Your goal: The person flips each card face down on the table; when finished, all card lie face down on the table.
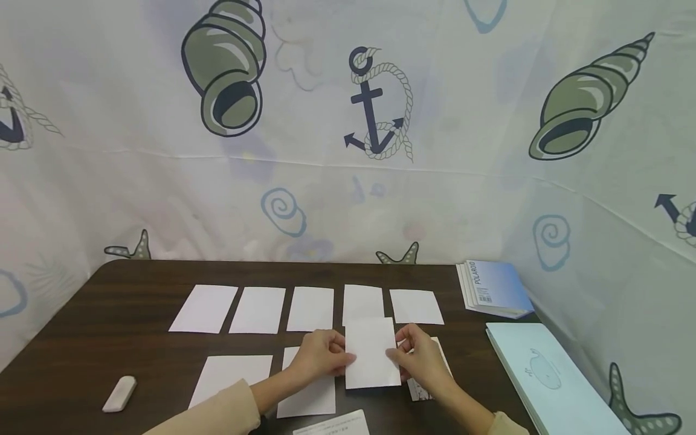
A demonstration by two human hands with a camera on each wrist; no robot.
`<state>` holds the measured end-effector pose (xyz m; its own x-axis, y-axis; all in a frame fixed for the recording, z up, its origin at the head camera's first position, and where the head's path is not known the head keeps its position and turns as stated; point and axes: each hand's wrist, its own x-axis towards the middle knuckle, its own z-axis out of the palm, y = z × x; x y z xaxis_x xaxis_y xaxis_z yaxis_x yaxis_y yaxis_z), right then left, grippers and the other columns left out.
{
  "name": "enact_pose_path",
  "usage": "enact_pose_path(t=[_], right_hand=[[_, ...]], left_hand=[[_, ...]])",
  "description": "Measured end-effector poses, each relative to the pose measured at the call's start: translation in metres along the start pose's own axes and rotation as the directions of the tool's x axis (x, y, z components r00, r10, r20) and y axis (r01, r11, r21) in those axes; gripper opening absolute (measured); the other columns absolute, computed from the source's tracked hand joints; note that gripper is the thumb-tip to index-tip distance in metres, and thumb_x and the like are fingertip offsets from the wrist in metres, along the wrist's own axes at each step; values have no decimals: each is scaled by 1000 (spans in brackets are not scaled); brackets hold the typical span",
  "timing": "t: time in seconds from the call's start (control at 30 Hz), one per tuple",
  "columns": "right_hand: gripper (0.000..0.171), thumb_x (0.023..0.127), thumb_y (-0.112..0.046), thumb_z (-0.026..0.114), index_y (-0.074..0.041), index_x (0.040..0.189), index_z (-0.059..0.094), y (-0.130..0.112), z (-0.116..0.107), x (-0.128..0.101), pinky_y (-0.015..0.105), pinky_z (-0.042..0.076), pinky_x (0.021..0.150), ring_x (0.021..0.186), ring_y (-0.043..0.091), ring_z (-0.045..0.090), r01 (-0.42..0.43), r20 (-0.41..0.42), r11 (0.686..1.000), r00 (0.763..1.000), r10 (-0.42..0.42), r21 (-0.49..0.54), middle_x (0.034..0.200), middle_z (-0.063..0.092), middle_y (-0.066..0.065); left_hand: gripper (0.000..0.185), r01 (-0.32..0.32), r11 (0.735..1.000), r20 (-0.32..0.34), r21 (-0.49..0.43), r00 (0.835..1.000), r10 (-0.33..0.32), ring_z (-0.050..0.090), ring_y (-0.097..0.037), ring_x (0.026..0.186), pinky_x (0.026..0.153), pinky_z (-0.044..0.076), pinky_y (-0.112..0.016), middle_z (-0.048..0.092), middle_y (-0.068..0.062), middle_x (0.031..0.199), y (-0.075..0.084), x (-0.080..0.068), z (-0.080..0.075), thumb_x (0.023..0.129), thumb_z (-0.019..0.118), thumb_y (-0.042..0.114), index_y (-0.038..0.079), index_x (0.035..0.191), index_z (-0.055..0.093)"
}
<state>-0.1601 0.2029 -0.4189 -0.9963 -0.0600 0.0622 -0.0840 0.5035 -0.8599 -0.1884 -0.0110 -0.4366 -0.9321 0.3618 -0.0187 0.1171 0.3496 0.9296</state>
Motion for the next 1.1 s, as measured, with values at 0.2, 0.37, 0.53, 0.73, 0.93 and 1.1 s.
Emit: enact_pose_path(t=[0.2, 0.37, 0.53, 0.73, 0.93, 1.1], right_hand=[[25, 80, -4, 69, 5, 91, 49, 17, 0, -1, 26, 50, 41, 43, 9, 55, 15, 133, 999, 991, -10, -35, 60, 53, 1], [23, 79, -2, 69, 3, 88, 49, 20, 1, -3, 26, 49, 39, 40, 8, 55, 29, 167, 996, 986, -14, -86, 56, 56, 1], [24, 78, -1, 71, 1, 85, 48, 19, 3, -4, 25, 46, 37, 38, 7, 52, 34, 164, 988, 986, -8, -153, 53, 56, 1], [26, 76, -2, 73, -3, 83, 48, 21, 3, -3, 22, 42, 35, 37, 5, 48, 52, 144, 967, 989, -16, -251, 53, 53, -2], [26, 75, -5, 75, -4, 81, 50, 21, 1, -2, 20, 40, 35, 37, 5, 46, 74, 131, 948, 991, -34, -310, 57, 49, -3], [19, 80, -6, 71, -1, 87, 54, 23, -10, 3, 18, 40, 38, 40, 6, 48, 49, 60, 960, 998, -34, -276, 58, 52, -1]], left_hand=[[20, -49, 983, 58, 178, 998, 39, 60, -7, 45, 45, 44, -20, 62, 0, 53, -1, 1, 0, 72, 79, 7, 3, 74, 59], [23, -39, 967, 100, 252, 995, 14, 58, -6, 42, 44, 44, -19, 60, 2, 51, 0, 2, 3, 69, 80, 3, 5, 71, 57], [23, -66, 929, 118, 364, 993, 25, 54, -3, 39, 43, 43, -17, 57, 4, 49, 2, 5, 7, 67, 82, 6, 6, 67, 58], [24, -133, 828, 148, 544, 987, 61, 49, -2, 38, 43, 39, -17, 53, 6, 46, 7, 10, 8, 67, 84, 16, 8, 59, 62], [26, -145, 764, 170, 628, 984, 47, 48, -5, 40, 43, 39, -19, 55, 5, 43, 13, 13, 7, 66, 85, 21, 8, 58, 64], [26, -126, 761, 170, 636, 985, 20, 49, -7, 42, 44, 39, -20, 54, 4, 44, 16, 11, 5, 67, 85, 22, 7, 58, 65]])
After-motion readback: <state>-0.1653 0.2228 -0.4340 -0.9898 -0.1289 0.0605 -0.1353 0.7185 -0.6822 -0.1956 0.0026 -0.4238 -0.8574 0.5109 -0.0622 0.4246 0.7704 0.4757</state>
